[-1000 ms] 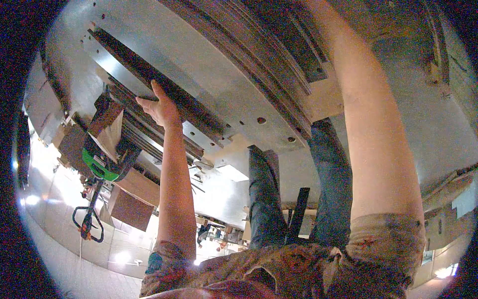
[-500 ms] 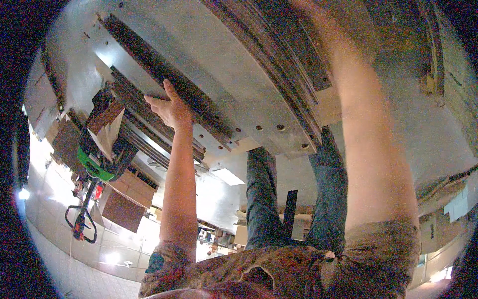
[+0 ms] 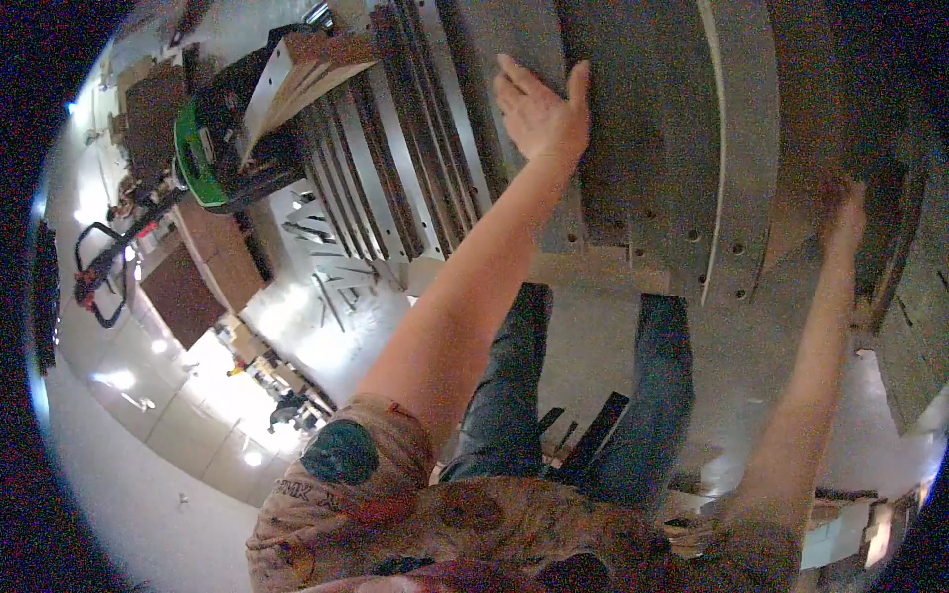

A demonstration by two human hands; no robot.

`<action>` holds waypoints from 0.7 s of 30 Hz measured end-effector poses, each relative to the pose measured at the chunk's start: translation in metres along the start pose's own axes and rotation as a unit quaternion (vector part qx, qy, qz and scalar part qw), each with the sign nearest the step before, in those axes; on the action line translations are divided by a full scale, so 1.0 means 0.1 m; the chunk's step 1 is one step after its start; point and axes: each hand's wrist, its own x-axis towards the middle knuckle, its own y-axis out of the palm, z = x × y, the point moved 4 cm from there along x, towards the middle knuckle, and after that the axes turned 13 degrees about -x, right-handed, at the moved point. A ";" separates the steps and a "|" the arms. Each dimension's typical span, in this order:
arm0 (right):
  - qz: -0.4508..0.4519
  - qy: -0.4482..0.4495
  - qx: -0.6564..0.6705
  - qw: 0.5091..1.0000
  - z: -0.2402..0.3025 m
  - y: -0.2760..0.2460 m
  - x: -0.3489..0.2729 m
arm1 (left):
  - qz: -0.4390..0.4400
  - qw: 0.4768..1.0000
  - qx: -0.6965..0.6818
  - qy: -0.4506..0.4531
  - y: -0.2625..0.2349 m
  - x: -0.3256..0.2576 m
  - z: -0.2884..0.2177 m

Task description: The person picks up curved wooden slats from a table and stacks them on a large pallet by hand.

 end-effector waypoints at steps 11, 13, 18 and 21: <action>0.142 -0.507 -0.222 0.820 3.33 3.60 -2.32 | 0.009 0.684 -0.675 -0.276 -1.33 0.96 1.39; 0.214 -0.483 -0.327 0.783 3.81 4.46 -2.79 | -0.072 0.639 -0.702 -0.308 -1.83 1.30 1.83; 0.211 -0.524 -0.441 0.697 4.36 6.11 -2.59 | -0.089 0.624 -0.704 -0.328 -2.30 1.91 2.14; 0.267 -0.420 -0.388 0.776 4.23 6.24 -2.72 | -0.021 0.625 -0.715 -0.314 -2.38 2.09 2.20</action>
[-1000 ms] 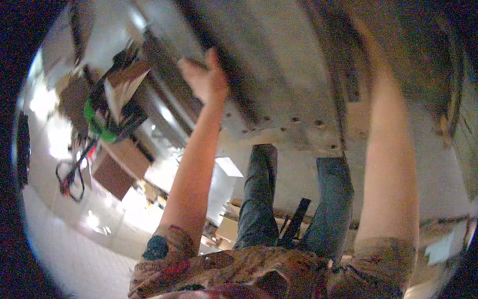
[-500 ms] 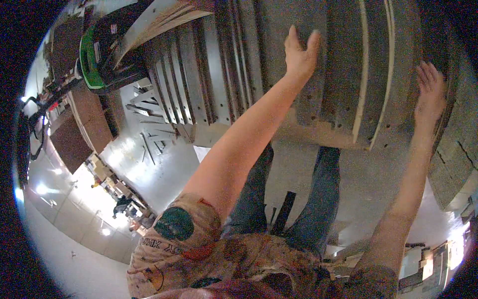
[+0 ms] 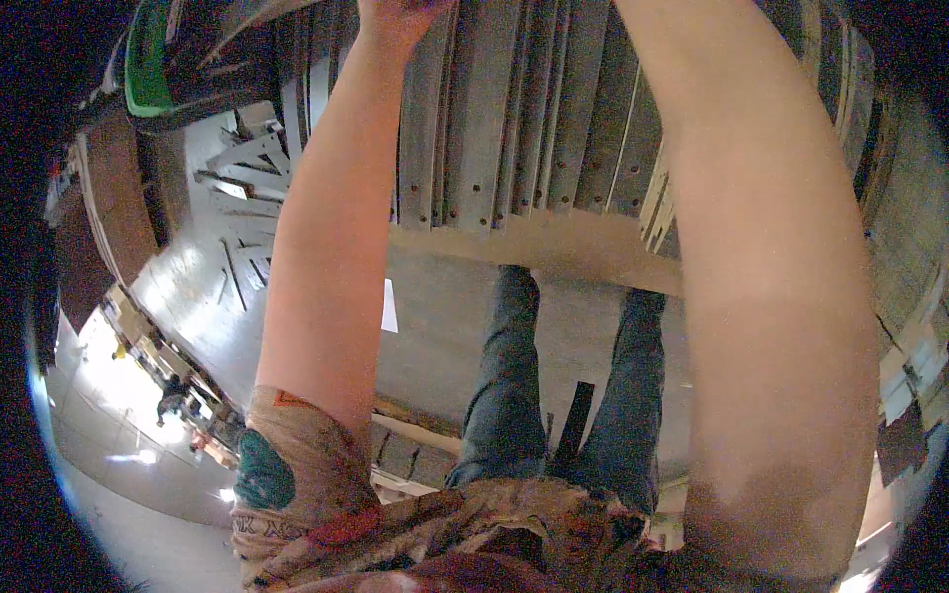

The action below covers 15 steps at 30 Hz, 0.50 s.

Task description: The person picks up curved wooden slats from a table and stacks them on a large pallet by hand.

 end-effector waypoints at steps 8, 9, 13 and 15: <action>0.007 -0.088 0.006 0.996 -0.23 0.44 -0.55 | 0.092 0.995 -0.036 0.020 -0.13 -0.02 0.17; 0.075 -0.075 0.005 0.994 -0.20 0.62 -0.70 | 0.059 0.998 -0.002 0.015 -0.27 -0.15 0.14; 0.250 -0.054 0.023 0.966 -0.08 0.62 -1.39 | 0.101 0.979 -0.173 0.042 -0.58 -0.63 0.31; 0.275 -0.041 0.088 0.957 0.04 0.69 -1.60 | 0.077 0.985 -0.151 0.011 -0.73 -1.06 0.44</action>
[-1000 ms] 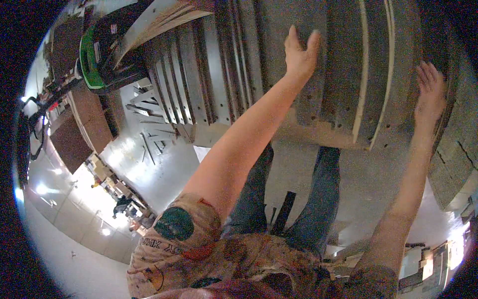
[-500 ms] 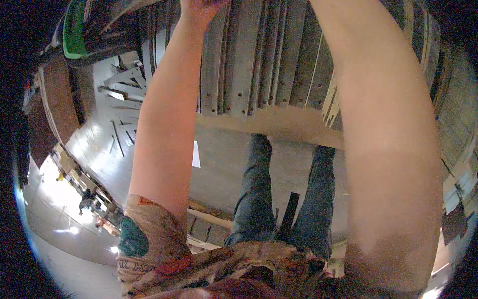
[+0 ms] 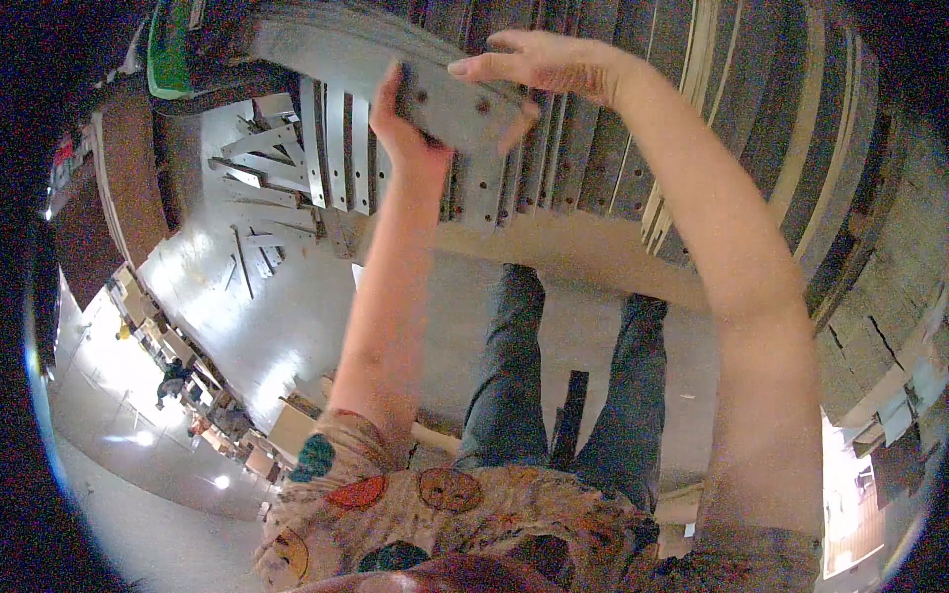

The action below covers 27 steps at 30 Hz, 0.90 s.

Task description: The person picks up curved wooden slats from a table and stacks them on a large pallet by hand.

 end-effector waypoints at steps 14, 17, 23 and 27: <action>0.039 0.028 0.089 0.995 -0.86 1.18 -2.27 | -0.168 0.975 0.041 -0.142 -0.62 -2.38 1.34; 0.023 0.017 0.092 0.995 -0.81 1.42 -2.75 | -0.053 0.993 -0.072 -0.079 -0.61 -2.09 1.00; 0.029 0.061 0.053 0.996 -0.83 1.33 -3.62 | -0.042 0.997 -0.012 -0.064 -0.44 -2.18 1.30; -0.049 0.067 0.102 0.991 -1.22 1.44 -4.23 | -0.024 0.992 0.051 -0.116 0.32 -2.52 1.76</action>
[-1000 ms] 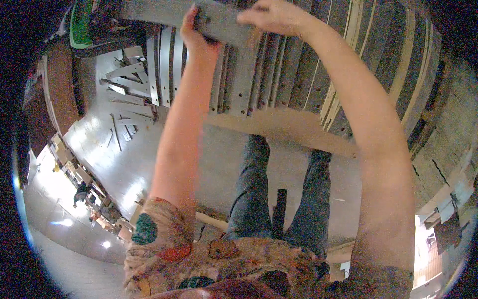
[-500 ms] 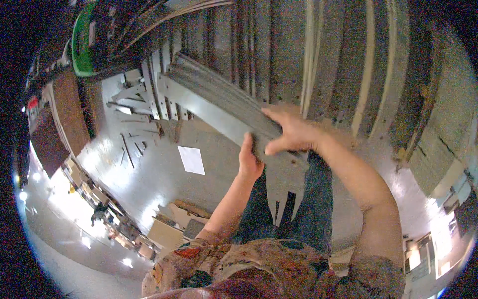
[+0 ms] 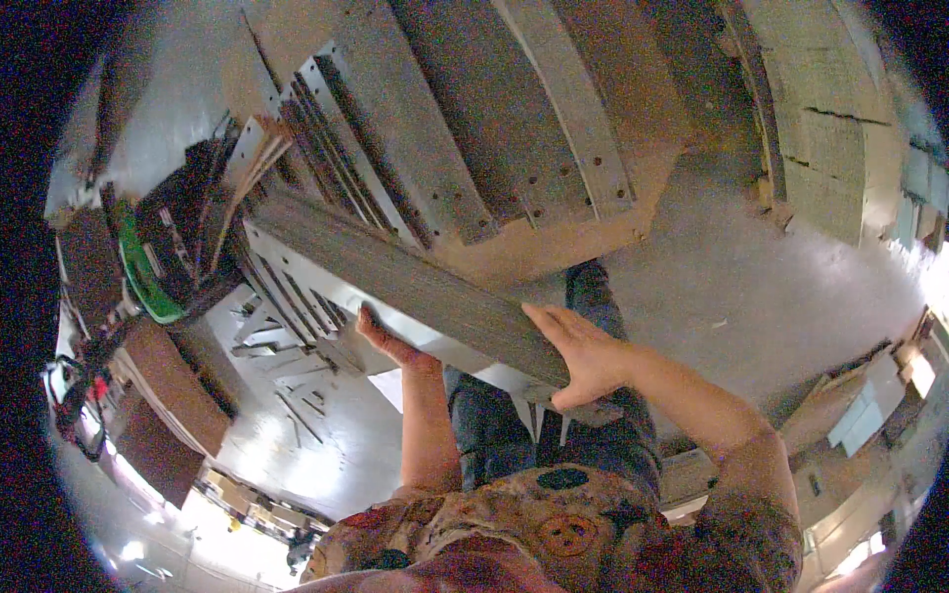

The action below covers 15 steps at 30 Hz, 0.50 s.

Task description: The person picks up curved wooden slats from a table and stacks them on a large pallet by hand.

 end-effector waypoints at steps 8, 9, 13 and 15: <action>-0.347 -0.009 0.141 0.927 -0.47 -0.99 -0.31 | 0.103 0.970 0.201 -0.092 1.49 -0.21 1.62; -0.359 -0.031 0.264 0.894 -0.57 -1.12 -0.36 | 0.116 0.962 0.211 -0.128 1.59 -0.21 1.81; -0.382 -0.032 0.417 0.824 -1.30 -1.46 -0.60 | 0.169 0.918 0.295 -0.203 1.64 0.18 2.72; -0.372 -0.003 0.433 0.821 -1.54 -1.67 -0.66 | 0.237 0.871 0.423 -0.082 1.74 0.34 2.80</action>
